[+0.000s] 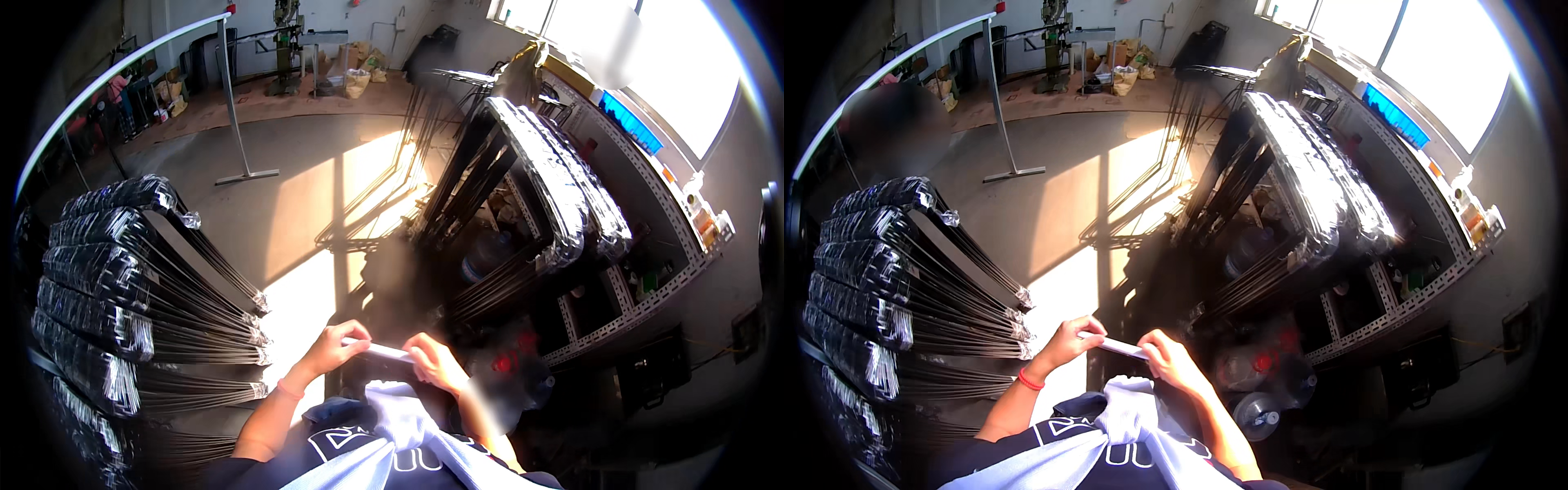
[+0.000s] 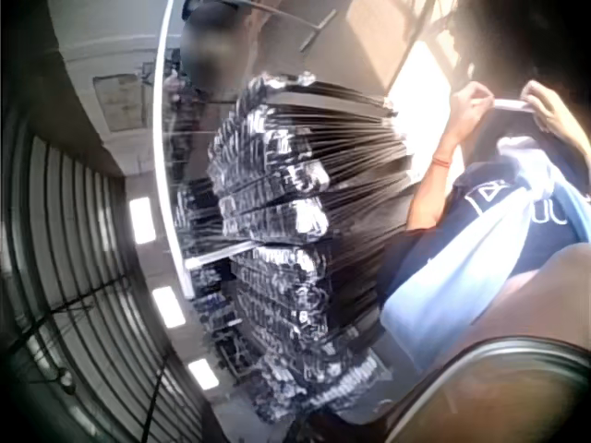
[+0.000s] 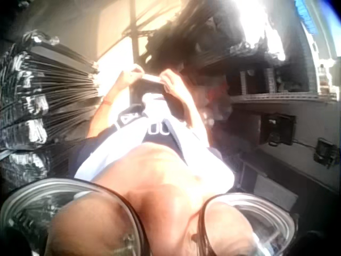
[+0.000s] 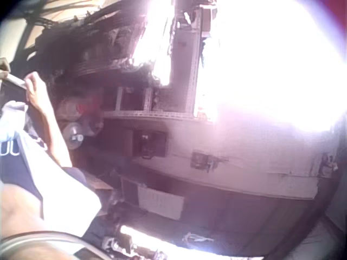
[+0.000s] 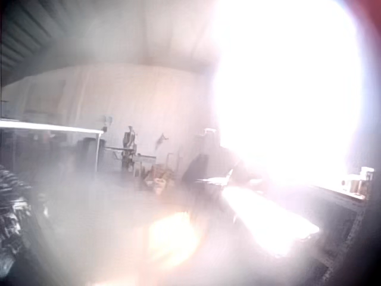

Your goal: The person marks black metal rods with a white marker in a workshop setting. They handle the rods individually, aligning them and applying marks before placing them into a storage rack.

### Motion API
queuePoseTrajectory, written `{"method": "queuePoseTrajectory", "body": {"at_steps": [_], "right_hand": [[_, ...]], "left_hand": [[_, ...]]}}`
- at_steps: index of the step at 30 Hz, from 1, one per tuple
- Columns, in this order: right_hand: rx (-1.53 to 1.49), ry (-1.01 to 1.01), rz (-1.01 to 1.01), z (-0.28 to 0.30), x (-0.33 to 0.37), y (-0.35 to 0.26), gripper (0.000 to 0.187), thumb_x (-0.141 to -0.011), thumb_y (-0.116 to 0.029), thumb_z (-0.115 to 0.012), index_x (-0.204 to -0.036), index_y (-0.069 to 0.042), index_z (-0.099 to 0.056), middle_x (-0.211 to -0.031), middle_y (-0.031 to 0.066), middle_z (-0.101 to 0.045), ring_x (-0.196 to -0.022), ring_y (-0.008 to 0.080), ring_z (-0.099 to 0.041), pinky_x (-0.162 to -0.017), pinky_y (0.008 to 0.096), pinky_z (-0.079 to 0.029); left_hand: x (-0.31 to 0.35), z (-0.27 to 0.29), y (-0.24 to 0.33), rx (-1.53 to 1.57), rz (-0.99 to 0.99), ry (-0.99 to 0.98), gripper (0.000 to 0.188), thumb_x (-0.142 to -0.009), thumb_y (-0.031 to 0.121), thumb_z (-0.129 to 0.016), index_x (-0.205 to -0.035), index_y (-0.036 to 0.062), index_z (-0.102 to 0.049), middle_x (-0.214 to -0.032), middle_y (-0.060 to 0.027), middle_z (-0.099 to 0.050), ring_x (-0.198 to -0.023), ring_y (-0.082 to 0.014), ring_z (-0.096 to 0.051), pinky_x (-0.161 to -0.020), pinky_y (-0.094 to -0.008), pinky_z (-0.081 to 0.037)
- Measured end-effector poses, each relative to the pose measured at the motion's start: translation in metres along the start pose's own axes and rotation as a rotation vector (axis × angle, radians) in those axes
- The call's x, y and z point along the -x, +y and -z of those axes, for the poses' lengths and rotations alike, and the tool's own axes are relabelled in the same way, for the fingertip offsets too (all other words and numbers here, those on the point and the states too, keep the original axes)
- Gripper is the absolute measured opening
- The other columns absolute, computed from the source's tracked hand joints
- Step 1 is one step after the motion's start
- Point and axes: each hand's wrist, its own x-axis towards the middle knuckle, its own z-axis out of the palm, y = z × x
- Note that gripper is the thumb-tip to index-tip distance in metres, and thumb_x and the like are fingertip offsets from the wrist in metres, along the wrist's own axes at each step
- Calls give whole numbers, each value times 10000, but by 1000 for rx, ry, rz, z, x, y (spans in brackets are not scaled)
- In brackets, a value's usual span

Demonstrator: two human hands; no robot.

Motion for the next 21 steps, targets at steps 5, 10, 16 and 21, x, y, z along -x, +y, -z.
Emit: {"method": "queuePoseTrajectory", "body": {"at_steps": [5,10,16,21], "right_hand": [[-584,399,207,107,-104,22,124,-834,-114,-567,-843,-13,-497,-556,25,-477,-440,72,-429,-402,191,-326],[-566,474,312,193,-262,28,75,-807,-26,-574,-846,-9,-513,-637,59,-537,-488,103,-505,-419,201,-389],[-608,-12,221,284,-476,-43,126,-821,-93,-592,-904,-19,-532,-696,43,-563,-559,78,-510,-480,196,-402],[-531,-329,187,296,-636,-91,147,-834,-155,-591,-930,-56,-539,-711,9,-540,-611,63,-490,-520,202,-406]], "left_hand": [[-205,-8,-5,-184,-248,-199,130,-823,150,-566,-842,22,-571,-723,-93,-589,-590,-179,-571,-547,-280,-447],[-370,20,-59,-139,-215,-304,111,-839,115,-526,-874,18,-565,-725,-63,-537,-588,-153,-494,-546,-264,-410],[-509,110,-69,-25,32,-81,100,-851,84,-499,-863,20,-575,-614,17,-463,-545,-49,-380,-496,-211,-336],[-593,182,-125,73,253,30,111,-849,43,-448,-837,-15,-542,-670,-22,-524,-599,-85,-450,-525,-227,-373]]}}
